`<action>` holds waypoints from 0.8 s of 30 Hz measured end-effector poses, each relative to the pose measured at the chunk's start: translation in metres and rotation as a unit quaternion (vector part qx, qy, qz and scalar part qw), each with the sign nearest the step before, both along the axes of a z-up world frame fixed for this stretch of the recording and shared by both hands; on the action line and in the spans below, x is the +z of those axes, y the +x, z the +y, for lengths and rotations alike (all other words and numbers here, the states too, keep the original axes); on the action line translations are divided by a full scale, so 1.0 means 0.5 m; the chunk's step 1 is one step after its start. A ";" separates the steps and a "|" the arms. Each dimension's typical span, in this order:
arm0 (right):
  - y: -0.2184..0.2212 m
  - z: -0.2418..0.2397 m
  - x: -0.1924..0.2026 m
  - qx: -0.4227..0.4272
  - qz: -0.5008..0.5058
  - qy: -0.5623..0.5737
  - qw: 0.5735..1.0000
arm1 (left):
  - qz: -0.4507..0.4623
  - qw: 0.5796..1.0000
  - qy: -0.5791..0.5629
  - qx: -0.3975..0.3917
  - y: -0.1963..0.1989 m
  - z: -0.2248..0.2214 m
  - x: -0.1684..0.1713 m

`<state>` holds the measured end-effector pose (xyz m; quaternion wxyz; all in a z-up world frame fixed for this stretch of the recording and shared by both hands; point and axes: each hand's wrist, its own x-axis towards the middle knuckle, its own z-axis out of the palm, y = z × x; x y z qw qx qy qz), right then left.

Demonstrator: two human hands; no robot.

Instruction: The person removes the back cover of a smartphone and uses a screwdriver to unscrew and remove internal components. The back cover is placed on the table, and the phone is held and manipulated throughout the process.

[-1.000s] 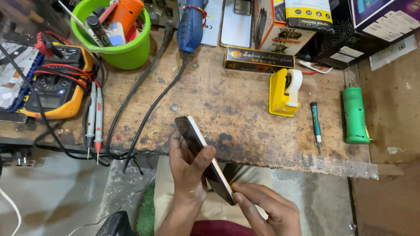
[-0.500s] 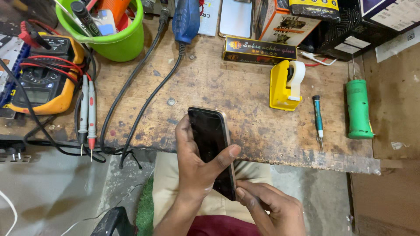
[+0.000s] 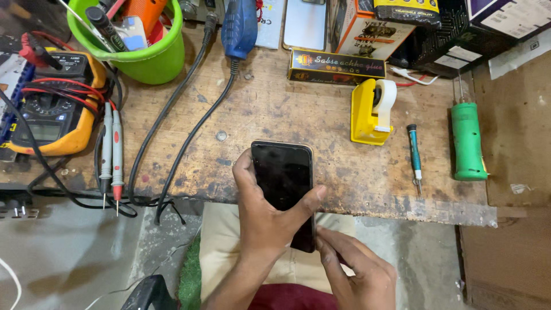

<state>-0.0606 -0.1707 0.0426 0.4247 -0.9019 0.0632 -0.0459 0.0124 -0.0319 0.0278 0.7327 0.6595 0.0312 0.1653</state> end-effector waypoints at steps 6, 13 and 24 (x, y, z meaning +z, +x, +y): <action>0.004 0.013 -0.021 -0.013 -0.157 -0.072 0.985 | 0.004 0.984 0.158 0.085 0.000 -0.027 0.002; 0.018 0.017 -0.014 -0.033 -0.146 -0.051 0.987 | 0.017 0.977 0.192 0.092 0.003 -0.030 0.007; 0.033 -0.060 -0.038 -0.053 0.157 0.288 0.943 | 0.050 0.984 0.151 0.082 0.014 -0.017 0.024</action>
